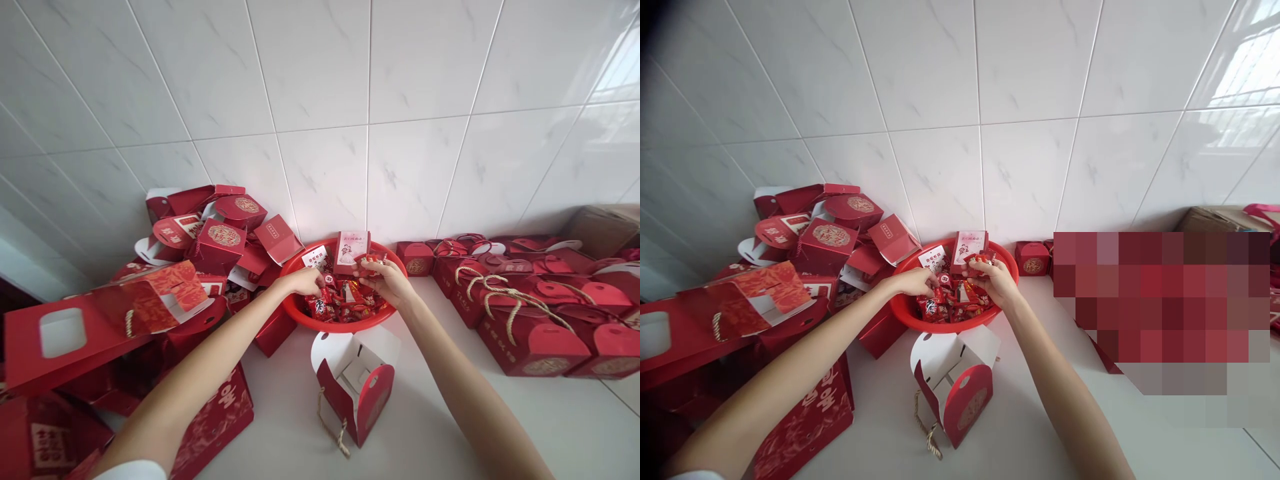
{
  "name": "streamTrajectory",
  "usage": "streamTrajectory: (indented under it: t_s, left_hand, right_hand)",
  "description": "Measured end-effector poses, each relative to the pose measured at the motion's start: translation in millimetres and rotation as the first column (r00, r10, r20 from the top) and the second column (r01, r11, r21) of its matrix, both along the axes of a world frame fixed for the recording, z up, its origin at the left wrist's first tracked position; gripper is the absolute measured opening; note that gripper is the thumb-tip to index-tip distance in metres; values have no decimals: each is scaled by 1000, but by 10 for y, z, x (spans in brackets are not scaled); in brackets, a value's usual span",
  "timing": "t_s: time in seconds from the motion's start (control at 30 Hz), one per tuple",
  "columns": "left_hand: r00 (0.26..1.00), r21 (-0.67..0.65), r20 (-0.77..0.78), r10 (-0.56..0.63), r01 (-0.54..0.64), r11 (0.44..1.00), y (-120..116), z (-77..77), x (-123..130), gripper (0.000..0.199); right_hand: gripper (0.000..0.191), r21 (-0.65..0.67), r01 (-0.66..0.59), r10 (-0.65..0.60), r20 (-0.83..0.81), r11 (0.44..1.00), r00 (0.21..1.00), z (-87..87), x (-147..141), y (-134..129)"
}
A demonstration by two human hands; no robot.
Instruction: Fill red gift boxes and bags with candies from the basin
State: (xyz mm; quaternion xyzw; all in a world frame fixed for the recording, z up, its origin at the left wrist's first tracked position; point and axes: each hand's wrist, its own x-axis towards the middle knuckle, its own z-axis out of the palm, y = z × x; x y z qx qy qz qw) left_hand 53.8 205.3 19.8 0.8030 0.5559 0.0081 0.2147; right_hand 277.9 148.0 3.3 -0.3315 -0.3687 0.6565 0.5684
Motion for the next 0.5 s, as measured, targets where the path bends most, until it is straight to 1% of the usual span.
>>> streamTrajectory:
  t_s: [0.13,0.2,0.23,0.27,0.33,0.37,0.43,0.5]
  left_hand:
    - [997,34,81,-20,17,999,-10,73,-26,8]
    - [969,67,244,-30,14,998,-32,129,-7,13]
    - [932,80,361,-29,0,997,-49,155,14,16]
    - [876,90,482,-20,-27,996,-69,176,41,19]
    - [736,92,677,9,-97,991,-120,210,113,26]
    - [682,88,731,21,-124,988,-150,223,154,30]
    - [601,90,799,31,-171,981,-219,249,230,36]
    - [550,100,835,35,-213,972,-297,285,288,40]
  right_hand:
    - [19,18,-4,5,-10,1000,1000,-23,2,19]
    - [20,28,-5,6,-24,1000,1000,-35,5,30]
    - [21,34,-7,8,-31,999,999,-38,6,32]
    - [22,37,-9,11,-41,999,999,-38,6,31]
    - [24,40,-14,17,-70,999,997,-22,-2,15]
    - [25,41,-23,26,-89,999,996,-6,-11,-2]
    - [27,55,-52,58,-126,997,990,46,-37,-52]
    - [27,89,-83,95,-137,993,986,118,-71,-121]
